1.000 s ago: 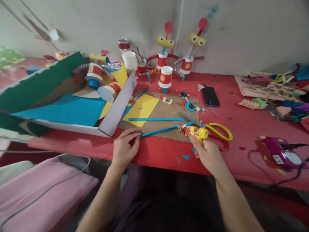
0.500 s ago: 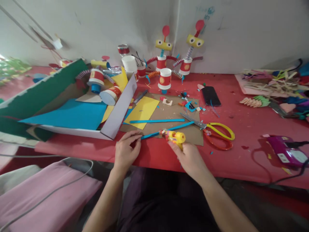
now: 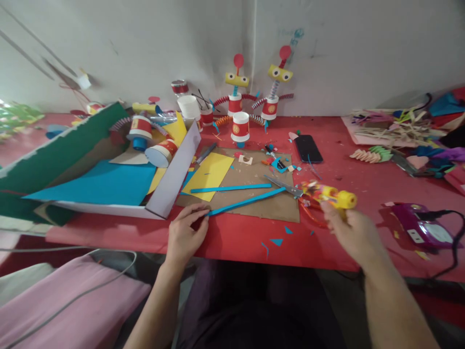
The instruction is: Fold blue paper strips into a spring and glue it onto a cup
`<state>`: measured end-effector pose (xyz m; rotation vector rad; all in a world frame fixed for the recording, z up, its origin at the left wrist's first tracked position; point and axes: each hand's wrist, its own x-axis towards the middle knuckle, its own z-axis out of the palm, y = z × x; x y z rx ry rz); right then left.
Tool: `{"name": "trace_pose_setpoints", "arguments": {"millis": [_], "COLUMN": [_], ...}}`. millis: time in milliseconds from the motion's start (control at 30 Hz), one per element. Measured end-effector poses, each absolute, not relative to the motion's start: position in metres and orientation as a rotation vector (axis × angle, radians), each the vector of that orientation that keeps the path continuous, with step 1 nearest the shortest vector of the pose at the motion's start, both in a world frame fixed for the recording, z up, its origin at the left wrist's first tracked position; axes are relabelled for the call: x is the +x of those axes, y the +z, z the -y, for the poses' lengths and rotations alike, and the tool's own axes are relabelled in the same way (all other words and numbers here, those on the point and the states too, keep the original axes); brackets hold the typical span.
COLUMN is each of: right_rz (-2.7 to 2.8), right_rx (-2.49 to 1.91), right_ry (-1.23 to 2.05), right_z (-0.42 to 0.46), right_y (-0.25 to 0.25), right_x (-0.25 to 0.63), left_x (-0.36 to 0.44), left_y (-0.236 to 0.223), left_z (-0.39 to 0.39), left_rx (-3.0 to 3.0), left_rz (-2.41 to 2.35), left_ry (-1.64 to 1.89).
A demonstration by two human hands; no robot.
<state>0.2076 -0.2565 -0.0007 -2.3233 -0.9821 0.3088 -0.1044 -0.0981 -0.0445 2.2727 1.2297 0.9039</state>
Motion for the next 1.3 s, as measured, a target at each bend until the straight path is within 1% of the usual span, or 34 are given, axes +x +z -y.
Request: {"name": "trace_pose_setpoints", "arguments": {"millis": [100,167,200,267,300,367,400,433,467,500,567,600,633,700,767,900,1000,1167,1300], "right_rz": [1.05,1.15,1.115,1.198,1.234,1.293,1.311,1.333,1.343,1.312,1.246,1.169,1.074,0.894,0.77,0.685,0.702,0.68,0.611], "right_rx": [-2.701,-2.814,-2.848,-2.816,-2.767,-2.537,-2.373,-2.207,-2.082,-1.987,-1.776,-1.636,-1.498,-1.301,-1.19,-1.126,-1.145,-1.175,-1.213], "right_ry": [-0.053,-0.065,-0.134,-0.244,-0.351,-0.565,-0.595,-0.501,-0.28,-0.004,0.699,0.98,1.165,1.348,1.349,1.115,1.02,0.958,0.968], "right_z": [0.262,0.262,0.262,0.259,0.257,0.251,0.248,0.244,0.239,0.233,0.219,0.211,0.202,0.182,0.161,0.13,0.119,0.118,0.12], "right_y": [-0.004,-0.015,-0.022,-0.032,-0.035,-0.033,-0.03,-0.026,-0.022,-0.019,-0.016,-0.016,-0.016,-0.016,-0.015,-0.004,0.0,-0.015,-0.021], "right_x": [0.253,0.278,0.287,0.295,0.294,0.276,0.261,0.243,0.222,0.2,0.157,0.14,0.126,0.111,0.113,0.143,0.165,0.177,0.175], "left_x": [-0.105,-0.105,-0.105,-0.105,-0.106,-0.107,-0.107,-0.107,-0.106,-0.104,-0.095,-0.09,-0.083,-0.066,-0.047,-0.008,0.021,0.053,0.052], "left_y": [-0.044,-0.045,-0.045,-0.046,-0.046,-0.044,-0.042,-0.041,-0.038,-0.036,-0.03,-0.026,-0.023,-0.014,-0.004,0.014,0.02,0.009,0.0], "left_z": [0.096,0.094,0.094,0.092,0.092,0.093,0.095,0.097,0.099,0.102,0.107,0.109,0.11,0.108,0.101,0.079,0.063,0.05,0.045], "left_rx": [2.283,2.274,2.261,2.22,2.187,2.077,1.992,1.884,1.756,1.618,1.348,1.236,1.128,0.934,0.87,0.884,1.014,1.309,1.436], "left_rz": [-1.21,-1.2,-1.196,-1.187,-1.186,-1.203,-1.215,-1.225,-1.226,-1.212,-1.134,-1.091,-1.052,-0.963,-0.891,-0.763,-0.675,-0.74,-0.804], "left_ry": [0.886,0.889,0.893,0.894,0.891,0.873,0.867,0.873,0.889,0.913,0.962,0.971,0.974,0.969,0.89,0.802,0.702,0.74,0.699]}}
